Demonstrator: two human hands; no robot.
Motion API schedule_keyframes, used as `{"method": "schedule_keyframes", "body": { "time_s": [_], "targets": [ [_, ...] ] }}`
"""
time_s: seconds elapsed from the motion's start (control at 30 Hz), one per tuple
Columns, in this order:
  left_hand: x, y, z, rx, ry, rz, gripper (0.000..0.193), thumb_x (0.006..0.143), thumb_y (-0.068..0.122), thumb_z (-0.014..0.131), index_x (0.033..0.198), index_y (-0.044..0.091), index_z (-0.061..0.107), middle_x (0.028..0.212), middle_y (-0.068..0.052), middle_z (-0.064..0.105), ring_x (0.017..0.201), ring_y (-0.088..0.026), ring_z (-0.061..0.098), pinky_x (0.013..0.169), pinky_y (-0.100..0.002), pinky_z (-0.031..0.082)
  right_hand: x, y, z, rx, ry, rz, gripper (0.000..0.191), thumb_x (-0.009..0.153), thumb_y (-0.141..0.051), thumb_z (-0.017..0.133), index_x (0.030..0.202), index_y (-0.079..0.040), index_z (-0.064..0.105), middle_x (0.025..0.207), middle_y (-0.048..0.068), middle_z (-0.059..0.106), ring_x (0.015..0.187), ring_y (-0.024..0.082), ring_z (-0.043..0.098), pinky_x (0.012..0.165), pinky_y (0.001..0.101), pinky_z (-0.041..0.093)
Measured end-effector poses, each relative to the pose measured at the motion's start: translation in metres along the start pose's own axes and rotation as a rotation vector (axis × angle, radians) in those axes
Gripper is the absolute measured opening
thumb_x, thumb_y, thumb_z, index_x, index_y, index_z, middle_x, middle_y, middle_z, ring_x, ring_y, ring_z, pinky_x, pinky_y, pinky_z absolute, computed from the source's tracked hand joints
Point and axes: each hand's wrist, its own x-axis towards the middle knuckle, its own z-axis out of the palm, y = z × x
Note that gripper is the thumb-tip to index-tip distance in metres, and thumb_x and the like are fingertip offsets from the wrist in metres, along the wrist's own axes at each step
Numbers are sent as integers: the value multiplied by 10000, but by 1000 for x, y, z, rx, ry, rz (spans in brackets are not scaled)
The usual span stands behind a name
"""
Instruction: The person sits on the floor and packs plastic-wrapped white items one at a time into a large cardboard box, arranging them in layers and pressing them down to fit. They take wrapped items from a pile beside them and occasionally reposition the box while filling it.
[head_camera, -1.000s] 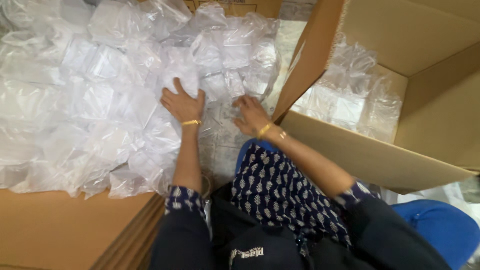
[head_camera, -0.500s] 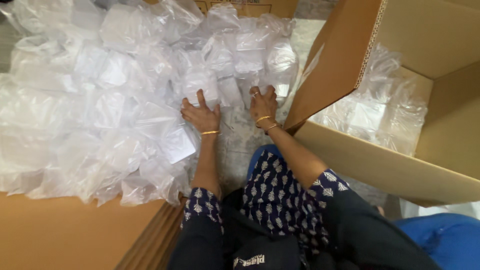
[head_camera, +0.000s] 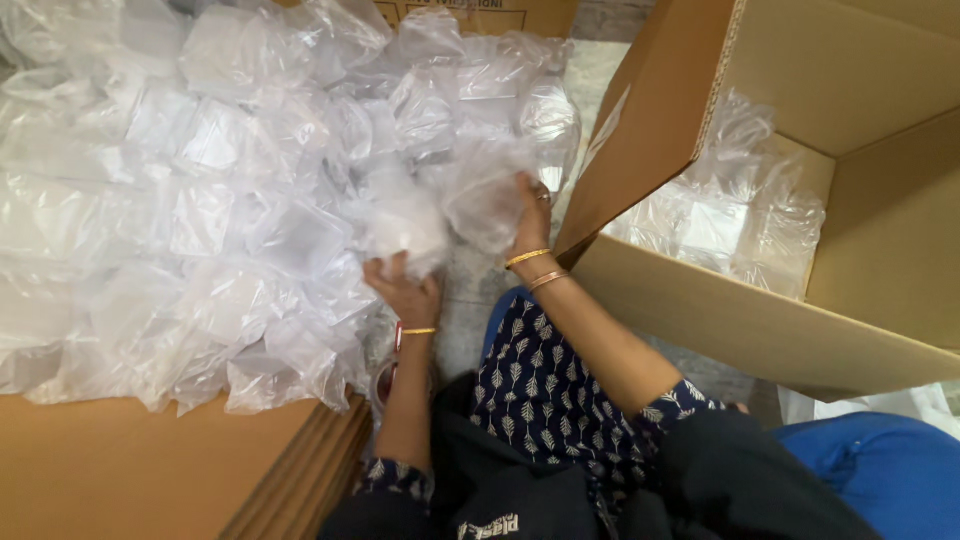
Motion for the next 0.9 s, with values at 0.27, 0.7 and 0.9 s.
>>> {"method": "schedule_keyframes", "body": {
  "time_s": [0.27, 0.7, 0.9],
  "targets": [
    [14, 10, -3, 30, -183, 15, 608, 635, 75, 690, 1234, 41, 588, 1301, -240, 580, 1182, -415, 535, 1048, -573, 386, -26, 26, 22, -531, -235, 112, 675, 784, -402, 829, 1263, 25, 619, 1129, 69, 696, 1053, 212, 651, 894, 344, 534],
    [48, 19, -14, -684, -109, -657, 336, 1009, 190, 631, 1271, -13, 582, 1150, -183, 681, 1049, -279, 663, 955, -347, 520, -23, 33, -18, -132, -323, 485, 364, 756, -277, 824, 1053, -133, 670, 1031, 30, 670, 966, 218, 650, 869, 414, 537],
    [85, -11, 2, 262, -374, -280, 796, 801, 379, 845, 1334, -98, 497, 1265, -302, 612, 1151, -441, 574, 981, -518, 432, -19, 23, -18, -160, -199, 580, 320, 732, -300, 773, 998, -138, 699, 1001, 35, 693, 909, 225, 664, 828, 388, 549]
  ]
}}
